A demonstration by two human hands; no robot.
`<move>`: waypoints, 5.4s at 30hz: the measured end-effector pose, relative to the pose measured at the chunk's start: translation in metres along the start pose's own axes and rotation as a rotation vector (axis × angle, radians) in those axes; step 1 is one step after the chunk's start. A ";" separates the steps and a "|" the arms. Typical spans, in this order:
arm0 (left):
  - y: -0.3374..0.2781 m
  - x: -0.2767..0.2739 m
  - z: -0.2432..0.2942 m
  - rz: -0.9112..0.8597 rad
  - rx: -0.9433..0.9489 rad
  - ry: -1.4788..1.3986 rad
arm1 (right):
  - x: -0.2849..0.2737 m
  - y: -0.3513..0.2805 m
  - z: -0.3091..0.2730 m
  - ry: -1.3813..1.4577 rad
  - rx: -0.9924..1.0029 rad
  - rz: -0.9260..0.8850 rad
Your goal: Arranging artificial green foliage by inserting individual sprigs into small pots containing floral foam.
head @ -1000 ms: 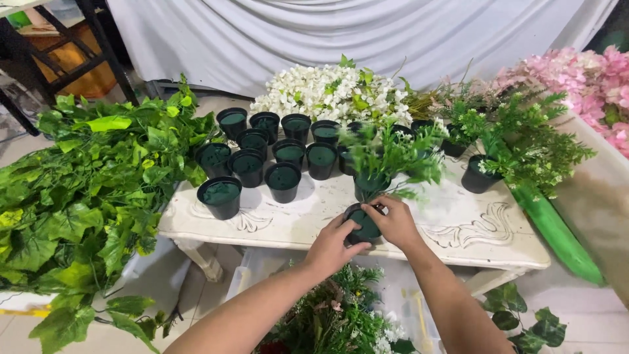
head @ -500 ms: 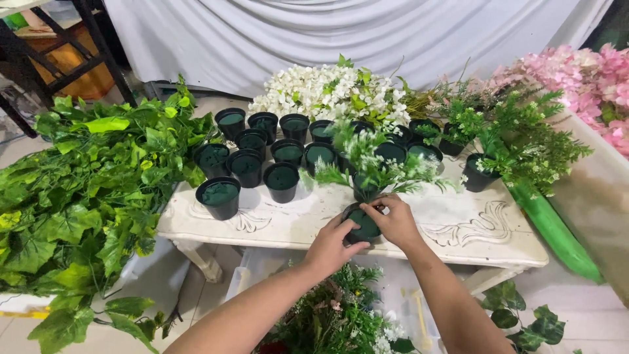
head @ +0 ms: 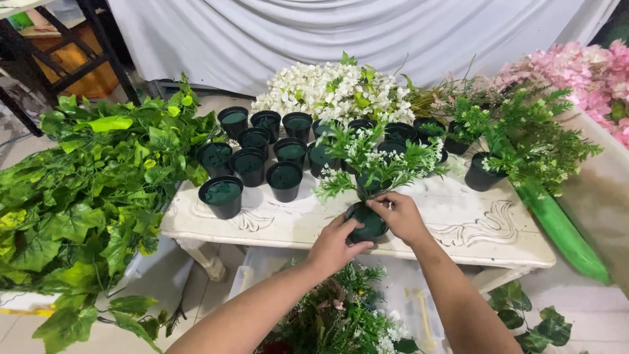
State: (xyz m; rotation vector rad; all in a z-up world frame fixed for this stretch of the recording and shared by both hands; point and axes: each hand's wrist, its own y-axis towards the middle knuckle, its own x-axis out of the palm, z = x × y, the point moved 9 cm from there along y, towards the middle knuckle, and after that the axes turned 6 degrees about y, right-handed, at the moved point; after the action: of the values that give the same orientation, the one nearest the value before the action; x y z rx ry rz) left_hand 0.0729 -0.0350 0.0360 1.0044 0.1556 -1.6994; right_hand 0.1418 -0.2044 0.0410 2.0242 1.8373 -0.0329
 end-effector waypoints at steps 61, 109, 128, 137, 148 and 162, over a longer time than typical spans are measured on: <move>0.007 -0.007 -0.009 -0.012 -0.144 -0.006 | -0.006 -0.030 -0.004 -0.116 -0.004 -0.021; -0.035 -0.063 -0.037 0.123 -0.245 -0.289 | 0.170 -0.228 0.037 -0.432 0.073 -1.084; -0.047 -0.061 -0.029 0.131 -0.224 -0.289 | 0.151 -0.238 0.171 -0.519 0.729 -0.696; -0.045 -0.065 -0.031 0.120 -0.236 -0.273 | 0.141 -0.233 0.122 -0.729 0.674 -0.700; -0.044 -0.069 -0.036 0.136 -0.243 -0.278 | 0.170 -0.211 0.152 -0.428 0.536 -0.615; -0.040 -0.077 -0.050 0.183 -0.331 -0.268 | 0.142 -0.192 0.036 -0.041 0.388 -0.468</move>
State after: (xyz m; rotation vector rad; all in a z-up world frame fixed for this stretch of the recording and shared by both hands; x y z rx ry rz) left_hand 0.0695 0.0649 0.0421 0.5246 0.1587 -1.5601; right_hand -0.0142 -0.0710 -0.0858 1.7457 2.3791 -0.5976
